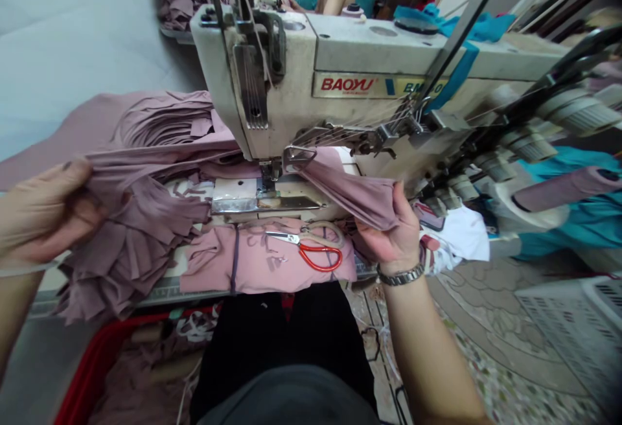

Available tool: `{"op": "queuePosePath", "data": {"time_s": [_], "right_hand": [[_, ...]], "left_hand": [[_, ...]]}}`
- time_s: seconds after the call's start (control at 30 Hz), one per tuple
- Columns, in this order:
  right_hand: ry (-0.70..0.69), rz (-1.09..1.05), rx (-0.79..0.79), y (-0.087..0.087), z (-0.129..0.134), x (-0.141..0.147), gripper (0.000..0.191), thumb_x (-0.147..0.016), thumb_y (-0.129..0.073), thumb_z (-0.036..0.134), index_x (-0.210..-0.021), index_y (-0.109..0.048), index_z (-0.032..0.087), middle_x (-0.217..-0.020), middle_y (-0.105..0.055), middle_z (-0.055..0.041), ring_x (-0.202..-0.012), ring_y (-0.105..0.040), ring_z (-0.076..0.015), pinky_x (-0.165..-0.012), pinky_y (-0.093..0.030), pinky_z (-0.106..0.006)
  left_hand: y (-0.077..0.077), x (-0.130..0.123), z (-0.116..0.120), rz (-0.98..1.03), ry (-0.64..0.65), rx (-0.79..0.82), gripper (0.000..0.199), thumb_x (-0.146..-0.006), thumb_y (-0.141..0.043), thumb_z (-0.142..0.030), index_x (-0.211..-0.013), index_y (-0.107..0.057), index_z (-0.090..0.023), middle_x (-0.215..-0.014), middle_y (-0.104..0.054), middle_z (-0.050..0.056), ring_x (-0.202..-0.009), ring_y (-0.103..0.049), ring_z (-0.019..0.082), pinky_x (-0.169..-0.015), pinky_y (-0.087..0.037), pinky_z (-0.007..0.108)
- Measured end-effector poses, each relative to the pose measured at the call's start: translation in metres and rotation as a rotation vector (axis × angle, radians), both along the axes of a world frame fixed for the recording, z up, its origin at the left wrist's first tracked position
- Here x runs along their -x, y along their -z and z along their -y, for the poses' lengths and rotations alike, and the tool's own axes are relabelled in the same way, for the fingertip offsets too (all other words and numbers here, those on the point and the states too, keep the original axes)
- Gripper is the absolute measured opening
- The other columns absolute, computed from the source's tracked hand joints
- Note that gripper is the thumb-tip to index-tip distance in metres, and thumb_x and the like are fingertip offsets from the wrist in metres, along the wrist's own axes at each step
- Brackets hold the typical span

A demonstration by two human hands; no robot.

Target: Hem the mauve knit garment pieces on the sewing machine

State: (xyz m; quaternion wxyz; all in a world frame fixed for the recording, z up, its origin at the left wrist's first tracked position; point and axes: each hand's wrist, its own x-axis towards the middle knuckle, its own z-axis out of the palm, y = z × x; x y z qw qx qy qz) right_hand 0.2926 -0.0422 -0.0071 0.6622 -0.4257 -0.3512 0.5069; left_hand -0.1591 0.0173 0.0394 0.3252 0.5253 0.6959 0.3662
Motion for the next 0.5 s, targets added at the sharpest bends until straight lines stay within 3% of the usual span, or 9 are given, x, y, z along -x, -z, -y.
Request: {"op": "queuePosePath", "data": {"time_s": [0.1, 0.17, 0.23, 0.27, 0.33, 0.37, 0.43, 0.5], "right_hand": [[0.097, 0.042, -0.048, -0.005, 0.001, 0.012, 0.035, -0.093, -0.043, 0.053, -0.094, -0.064, 0.025, -0.095, -0.07, -0.0017, -0.096, -0.068, -0.0146, -0.086, -0.057, -0.034], [0.163, 0.183, -0.151, -0.008, -0.001, 0.031, 0.033, -0.094, -0.045, 0.05, -0.089, -0.065, 0.025, -0.086, -0.069, 0.0001, -0.082, -0.067, -0.0134, -0.08, -0.056, -0.032], [0.074, 0.518, -0.31, -0.009, -0.003, 0.053, 0.029, -0.095, -0.05, 0.045, -0.085, -0.067, 0.023, -0.079, -0.067, 0.0004, -0.072, -0.064, -0.0126, -0.074, -0.055, -0.029], [-0.038, 0.749, -0.42, -0.008, -0.005, 0.063, 0.029, -0.095, -0.052, 0.043, -0.088, -0.068, 0.021, -0.081, -0.068, -0.0014, -0.074, -0.063, -0.0138, -0.076, -0.054, -0.03], [-0.252, 1.228, -0.647, -0.005, -0.011, 0.075, 0.035, -0.093, -0.054, 0.045, -0.105, -0.068, 0.015, -0.101, -0.07, -0.0096, -0.095, -0.063, -0.0208, -0.087, -0.051, -0.037], [-0.296, 1.438, -0.738, -0.002, -0.014, 0.076, 0.043, -0.093, -0.055, 0.046, -0.116, -0.064, 0.011, -0.114, -0.066, -0.0143, -0.106, -0.059, -0.0254, -0.091, -0.049, -0.041], [-0.237, 1.765, -0.829, 0.002, -0.021, 0.069, 0.052, -0.093, -0.056, 0.04, -0.132, -0.053, 0.006, -0.13, -0.058, -0.0197, -0.116, -0.052, -0.0311, -0.091, -0.047, -0.045], [-0.13, 1.935, -0.856, 0.005, -0.027, 0.058, 0.043, -0.095, -0.052, 0.024, -0.135, -0.051, 0.007, -0.122, -0.061, -0.0186, -0.105, -0.054, -0.0283, -0.081, -0.047, -0.042]], "left_hand": [[-0.009, -0.015, -0.006, 0.349, -0.051, -0.045, 0.046, -0.092, -0.05, -0.059, -0.135, -0.048, -0.045, -0.152, -0.031, -0.021, -0.118, -0.05, 0.017, -0.074, -0.051, 0.022], [-0.012, -0.039, -0.006, 0.334, 0.055, -0.218, 0.047, -0.095, -0.041, -0.059, -0.138, -0.047, -0.04, -0.153, -0.032, -0.017, -0.123, -0.049, 0.019, -0.076, -0.055, 0.026], [-0.007, -0.073, -0.001, 0.17, 0.318, -0.401, 0.051, -0.097, -0.036, -0.057, -0.136, -0.053, -0.028, -0.145, -0.049, -0.001, -0.114, -0.056, 0.022, -0.076, -0.057, 0.034], [-0.002, -0.09, 0.003, -0.003, 0.526, -0.435, 0.052, -0.097, -0.036, -0.057, -0.133, -0.055, -0.024, -0.137, -0.056, 0.005, -0.108, -0.06, 0.022, -0.078, -0.057, 0.036], [0.014, -0.121, 0.009, -0.209, 0.785, -0.442, 0.049, -0.085, -0.063, -0.054, -0.121, -0.065, -0.022, -0.123, -0.065, 0.008, -0.105, -0.062, 0.024, -0.089, -0.055, 0.04], [0.023, -0.131, 0.011, -0.386, 0.858, -0.515, 0.048, -0.086, -0.063, -0.049, -0.125, -0.063, -0.02, -0.124, -0.063, 0.011, -0.109, -0.06, 0.026, -0.094, -0.052, 0.041], [0.039, -0.14, 0.012, -0.682, 0.874, -0.693, 0.042, -0.092, -0.059, -0.033, -0.13, -0.059, -0.016, -0.124, -0.061, 0.014, -0.112, -0.058, 0.027, -0.095, -0.05, 0.043], [0.049, -0.137, 0.011, -0.878, 0.833, -0.838, 0.037, -0.095, -0.05, -0.02, -0.131, -0.057, -0.015, -0.117, -0.062, 0.015, -0.105, -0.059, 0.025, -0.087, -0.051, 0.04]]}}
